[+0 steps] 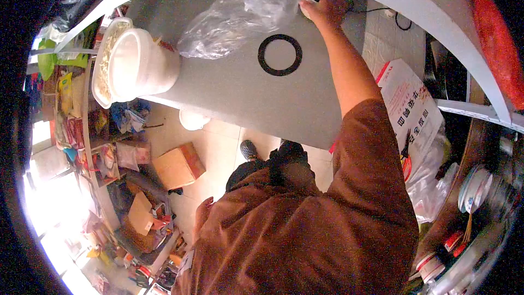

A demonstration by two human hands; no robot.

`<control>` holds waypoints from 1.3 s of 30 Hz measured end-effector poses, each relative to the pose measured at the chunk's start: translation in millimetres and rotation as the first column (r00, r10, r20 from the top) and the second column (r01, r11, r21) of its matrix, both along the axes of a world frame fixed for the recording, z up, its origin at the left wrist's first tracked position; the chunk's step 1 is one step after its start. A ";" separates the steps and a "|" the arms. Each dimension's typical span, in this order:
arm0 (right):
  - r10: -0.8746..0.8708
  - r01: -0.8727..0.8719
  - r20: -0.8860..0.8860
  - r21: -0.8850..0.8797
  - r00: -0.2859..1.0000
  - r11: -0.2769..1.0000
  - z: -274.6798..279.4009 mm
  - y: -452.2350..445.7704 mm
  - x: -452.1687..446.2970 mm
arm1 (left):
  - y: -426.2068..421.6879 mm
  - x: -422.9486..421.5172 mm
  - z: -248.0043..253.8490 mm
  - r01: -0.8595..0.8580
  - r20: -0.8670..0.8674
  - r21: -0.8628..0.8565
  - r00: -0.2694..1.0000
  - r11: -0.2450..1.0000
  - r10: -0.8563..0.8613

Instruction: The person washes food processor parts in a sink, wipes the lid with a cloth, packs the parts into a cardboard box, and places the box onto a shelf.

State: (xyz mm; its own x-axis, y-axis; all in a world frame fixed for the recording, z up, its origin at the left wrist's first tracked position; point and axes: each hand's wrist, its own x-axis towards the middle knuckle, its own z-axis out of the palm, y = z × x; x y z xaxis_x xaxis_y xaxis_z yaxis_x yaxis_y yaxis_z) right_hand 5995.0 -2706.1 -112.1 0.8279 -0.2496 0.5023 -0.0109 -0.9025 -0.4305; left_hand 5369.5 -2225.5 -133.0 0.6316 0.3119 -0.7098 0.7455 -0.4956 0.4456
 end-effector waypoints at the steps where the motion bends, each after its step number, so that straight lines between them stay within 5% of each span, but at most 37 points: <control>1: -0.015 0.015 -0.022 0.004 1.000 1.000 -0.3 -0.5 1.5 | 0.9 -1.6 -1.2 0.004 -0.003 0.001 1.000 1.000 -0.004; 4: -0.010 0.010 -0.001 -0.022 1.000 1.000 0.6 -8.3 -8.5 | 3.9 -2.5 -6.9 -0.109 -0.022 -0.073 0.994 0.991 0.107; 7: 0.055 -0.045 -0.095 0.107 0.994 0.993 9.2 -24.6 -29.9 | -1.1 2.7 -3.7 -0.053 -0.036 -0.048 0.998 0.997 0.051; 9: 0.049 -0.047 -0.038 0.058 0.998 0.997 7.1 -42.9 -37.3 | -17.3 29.9 21.1 0.139 -0.072 0.060 0.988 0.989 -0.134; 11: -0.082 0.078 -0.037 -0.084 0.996 0.993 7.0 -65.8 -42.9 | -18.2 23.2 15.9 0.086 -0.035 0.029 0.996 0.996 -0.085; 15: -0.166 0.165 -0.034 -0.050 0.985 0.985 -1.5 -113.1 -31.9 | -25.5 39.9 18.8 0.139 -0.086 0.056 0.987 0.989 -0.134; 17: -0.193 0.217 0.165 -0.148 0.967 0.965 -12.7 -126.4 -23.2 | -23.2 38.5 12.0 0.122 -0.061 0.035 0.991 0.992 -0.120; 18: -0.120 0.118 -0.078 -0.027 0.990 0.993 -4.4 -136.7 -21.8 | -26.2 41.3 15.0 0.097 -0.075 0.038 0.993 0.995 -0.094; 22: 0.028 -0.041 -0.124 -0.105 0.992 0.994 -2.3 -147.3 -16.3 | -36.3 62.0 27.9 0.180 -0.066 0.092 0.982 0.979 -0.175; 25: -0.058 0.046 -0.068 -0.159 0.996 0.986 -13.0 -147.1 -16.5 | -41.3 72.5 38.6 0.240 -0.087 0.098 0.969 0.966 -0.232; 30: -0.015 -0.002 -0.318 -0.056 0.948 0.998 -3.0 -156.2 1.3 | -31.7 53.4 34.7 0.194 -0.094 0.123 0.979 0.973 -0.183; 31: -0.020 0.007 -0.048 -0.247 0.999 0.969 -10.3 -158.4 4.1 | -31.0 49.8 36.3 0.193 -0.099 0.140 0.979 0.971 -0.180; 35: -0.175 0.174 -0.005 -0.115 0.984 0.978 -12.9 -171.8 25.2 | -38.0 38.7 55.2 0.156 -0.112 0.185 0.984 0.970 -0.137; 37: -0.020 0.021 0.065 -0.017 0.998 1.000 -35.3 -197.7 47.8 | -40.4 34.4 62.1 0.147 -0.158 0.178 0.980 0.973 -0.119; 39: -0.076 0.073 -0.028 -0.089 0.997 0.993 -35.7 -190.3 48.3 | -43.2 29.8 63.5 0.123 -0.147 0.168 0.984 0.978 -0.099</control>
State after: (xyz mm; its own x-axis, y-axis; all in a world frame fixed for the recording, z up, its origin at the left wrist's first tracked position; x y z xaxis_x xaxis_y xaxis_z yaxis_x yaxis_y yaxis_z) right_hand 6043.4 -2896.5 -147.8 0.8243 -0.2676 0.4989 -0.0921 -0.9329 -0.3482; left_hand 5399.2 -2268.7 -69.5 0.5700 0.3730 -0.7321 0.7294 -0.6399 0.2418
